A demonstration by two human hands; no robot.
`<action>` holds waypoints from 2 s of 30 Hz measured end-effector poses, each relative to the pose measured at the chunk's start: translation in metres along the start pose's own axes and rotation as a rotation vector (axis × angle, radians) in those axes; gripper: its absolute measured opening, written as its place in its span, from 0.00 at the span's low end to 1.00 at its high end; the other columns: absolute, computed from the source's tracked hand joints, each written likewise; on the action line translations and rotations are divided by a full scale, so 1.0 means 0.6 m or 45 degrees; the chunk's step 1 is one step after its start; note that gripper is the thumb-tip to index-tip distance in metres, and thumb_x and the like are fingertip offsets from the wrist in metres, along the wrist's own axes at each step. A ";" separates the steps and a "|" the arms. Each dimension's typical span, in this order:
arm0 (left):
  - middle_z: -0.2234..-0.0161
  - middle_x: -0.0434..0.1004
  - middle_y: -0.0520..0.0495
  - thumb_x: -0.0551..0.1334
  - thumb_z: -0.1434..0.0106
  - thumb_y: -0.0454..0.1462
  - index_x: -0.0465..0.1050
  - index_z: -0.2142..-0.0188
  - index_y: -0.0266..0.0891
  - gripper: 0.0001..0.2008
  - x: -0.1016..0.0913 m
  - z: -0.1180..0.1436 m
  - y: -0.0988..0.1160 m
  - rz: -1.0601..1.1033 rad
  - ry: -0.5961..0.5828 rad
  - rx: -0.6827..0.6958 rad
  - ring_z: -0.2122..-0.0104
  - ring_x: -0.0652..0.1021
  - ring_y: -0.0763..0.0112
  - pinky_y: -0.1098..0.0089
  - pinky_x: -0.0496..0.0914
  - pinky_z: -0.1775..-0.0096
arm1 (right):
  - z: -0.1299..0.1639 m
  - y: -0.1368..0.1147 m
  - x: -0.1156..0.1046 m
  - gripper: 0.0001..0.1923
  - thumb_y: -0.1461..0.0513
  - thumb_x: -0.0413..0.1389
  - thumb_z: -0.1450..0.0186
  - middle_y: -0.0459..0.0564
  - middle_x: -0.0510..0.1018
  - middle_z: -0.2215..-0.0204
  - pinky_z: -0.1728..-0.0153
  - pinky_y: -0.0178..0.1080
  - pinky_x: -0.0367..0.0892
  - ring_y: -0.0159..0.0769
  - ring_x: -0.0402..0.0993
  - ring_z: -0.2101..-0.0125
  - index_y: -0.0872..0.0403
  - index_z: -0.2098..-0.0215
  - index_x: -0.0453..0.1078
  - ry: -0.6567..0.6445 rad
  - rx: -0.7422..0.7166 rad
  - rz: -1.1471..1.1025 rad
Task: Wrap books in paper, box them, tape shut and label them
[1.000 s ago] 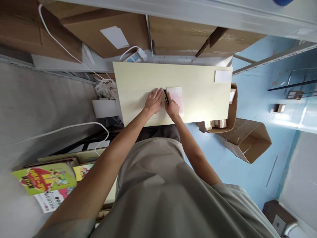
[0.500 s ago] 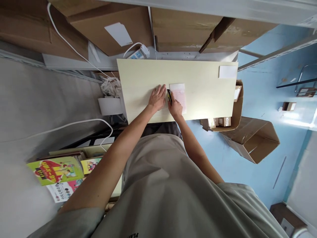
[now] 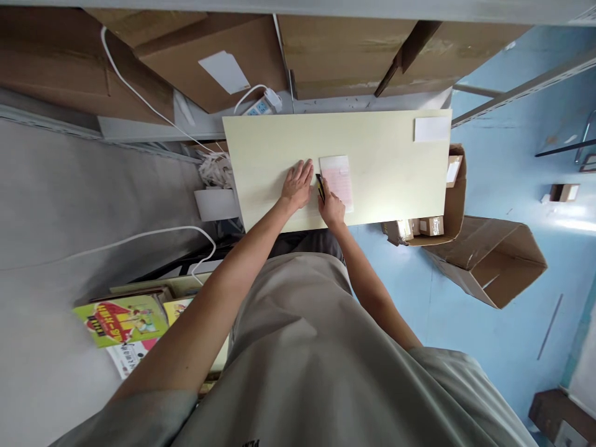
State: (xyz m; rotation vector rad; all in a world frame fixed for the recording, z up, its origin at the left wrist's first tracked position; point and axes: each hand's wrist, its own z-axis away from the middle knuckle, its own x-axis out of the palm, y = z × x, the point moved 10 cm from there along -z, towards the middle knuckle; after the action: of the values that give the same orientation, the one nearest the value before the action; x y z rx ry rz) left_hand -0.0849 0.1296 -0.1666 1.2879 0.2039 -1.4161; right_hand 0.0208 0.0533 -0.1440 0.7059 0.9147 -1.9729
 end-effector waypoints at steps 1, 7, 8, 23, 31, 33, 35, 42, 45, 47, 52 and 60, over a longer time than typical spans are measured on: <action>0.12 0.40 0.37 0.53 0.22 0.40 0.42 0.13 0.31 0.44 0.001 -0.001 0.000 0.003 0.004 0.005 0.13 0.43 0.42 0.35 0.40 0.17 | 0.001 0.001 0.001 0.38 0.58 0.42 0.15 0.64 0.85 0.36 0.42 0.57 0.80 0.59 0.85 0.43 0.50 0.10 0.42 0.003 0.004 0.003; 0.12 0.38 0.38 0.52 0.23 0.39 0.41 0.13 0.31 0.44 0.011 -0.006 -0.007 -0.002 -0.004 -0.003 0.13 0.42 0.44 0.35 0.39 0.16 | 0.016 0.005 0.008 0.38 0.57 0.40 0.15 0.64 0.84 0.36 0.42 0.58 0.80 0.59 0.86 0.44 0.48 0.09 0.40 -0.003 0.033 0.000; 0.12 0.39 0.39 0.52 0.23 0.40 0.41 0.13 0.31 0.44 0.012 -0.007 -0.009 0.000 -0.004 -0.008 0.13 0.42 0.44 0.36 0.39 0.16 | 0.020 0.006 0.009 0.38 0.57 0.41 0.15 0.65 0.84 0.36 0.42 0.58 0.80 0.59 0.86 0.44 0.48 0.10 0.40 -0.008 0.039 0.000; 0.11 0.36 0.40 0.54 0.23 0.46 0.34 0.12 0.31 0.49 0.027 -0.014 -0.018 0.069 0.030 0.019 0.13 0.39 0.40 0.35 0.33 0.17 | 0.061 0.024 0.029 0.38 0.58 0.41 0.15 0.62 0.84 0.35 0.40 0.57 0.80 0.56 0.86 0.44 0.46 0.10 0.40 -0.035 0.074 -0.002; 0.11 0.28 0.41 0.57 0.27 0.48 0.30 0.13 0.34 0.54 0.021 -0.009 -0.009 0.041 -0.066 -0.005 0.14 0.35 0.43 0.31 0.33 0.19 | 0.092 0.028 0.035 0.39 0.58 0.42 0.13 0.64 0.82 0.34 0.41 0.51 0.80 0.53 0.86 0.44 0.46 0.09 0.33 -0.138 0.106 0.163; 0.11 0.32 0.36 0.55 0.24 0.49 0.34 0.13 0.32 0.50 0.015 -0.008 -0.007 0.046 -0.065 -0.003 0.14 0.36 0.39 0.33 0.32 0.18 | 0.099 0.029 0.035 0.39 0.58 0.42 0.13 0.63 0.83 0.35 0.41 0.49 0.79 0.52 0.86 0.44 0.47 0.09 0.34 -0.158 0.124 0.171; 0.12 0.34 0.34 0.54 0.21 0.51 0.36 0.12 0.33 0.48 0.013 -0.009 -0.007 0.060 -0.056 0.005 0.14 0.37 0.37 0.34 0.32 0.18 | 0.105 0.030 0.035 0.38 0.58 0.42 0.13 0.63 0.83 0.36 0.41 0.48 0.79 0.51 0.86 0.44 0.47 0.09 0.34 -0.171 0.127 0.180; 0.12 0.29 0.32 0.63 0.24 0.58 0.32 0.12 0.35 0.58 0.020 -0.016 -0.006 0.103 -0.084 0.010 0.14 0.33 0.33 0.33 0.30 0.19 | 0.123 0.039 0.039 0.38 0.58 0.40 0.13 0.61 0.84 0.36 0.40 0.50 0.79 0.52 0.86 0.44 0.46 0.09 0.33 -0.191 0.132 0.141; 0.12 0.28 0.30 0.68 0.28 0.55 0.31 0.12 0.33 0.62 0.018 -0.016 -0.003 0.130 -0.091 0.007 0.14 0.32 0.31 0.33 0.28 0.19 | 0.130 0.042 0.042 0.39 0.58 0.40 0.13 0.61 0.84 0.36 0.39 0.51 0.78 0.52 0.86 0.44 0.46 0.09 0.32 -0.193 0.119 0.134; 0.12 0.29 0.29 0.71 0.30 0.55 0.31 0.12 0.32 0.65 0.019 -0.016 -0.004 0.140 -0.102 0.004 0.14 0.32 0.31 0.33 0.28 0.19 | 0.135 0.046 0.044 0.38 0.58 0.39 0.14 0.62 0.84 0.36 0.39 0.50 0.78 0.52 0.85 0.43 0.47 0.09 0.32 -0.200 0.119 0.139; 0.12 0.29 0.27 0.77 0.37 0.60 0.32 0.12 0.31 0.73 0.023 -0.020 -0.012 0.142 -0.129 0.005 0.15 0.33 0.28 0.33 0.27 0.19 | 0.143 0.055 0.050 0.38 0.57 0.38 0.13 0.62 0.83 0.36 0.39 0.50 0.78 0.52 0.85 0.43 0.47 0.10 0.30 -0.227 0.115 0.144; 0.13 0.27 0.25 0.81 0.49 0.67 0.32 0.13 0.30 0.86 0.022 -0.023 -0.008 0.186 -0.165 0.032 0.16 0.29 0.24 0.33 0.25 0.20 | 0.150 0.070 0.060 0.40 0.57 0.39 0.14 0.62 0.83 0.35 0.42 0.50 0.79 0.54 0.86 0.43 0.46 0.10 0.28 -0.252 0.099 0.187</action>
State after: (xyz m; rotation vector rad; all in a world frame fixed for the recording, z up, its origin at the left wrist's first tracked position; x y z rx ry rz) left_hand -0.0777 0.1334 -0.1847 1.2019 0.0043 -1.3744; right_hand 0.0263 -0.0515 -0.1332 0.5912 0.6526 -1.9161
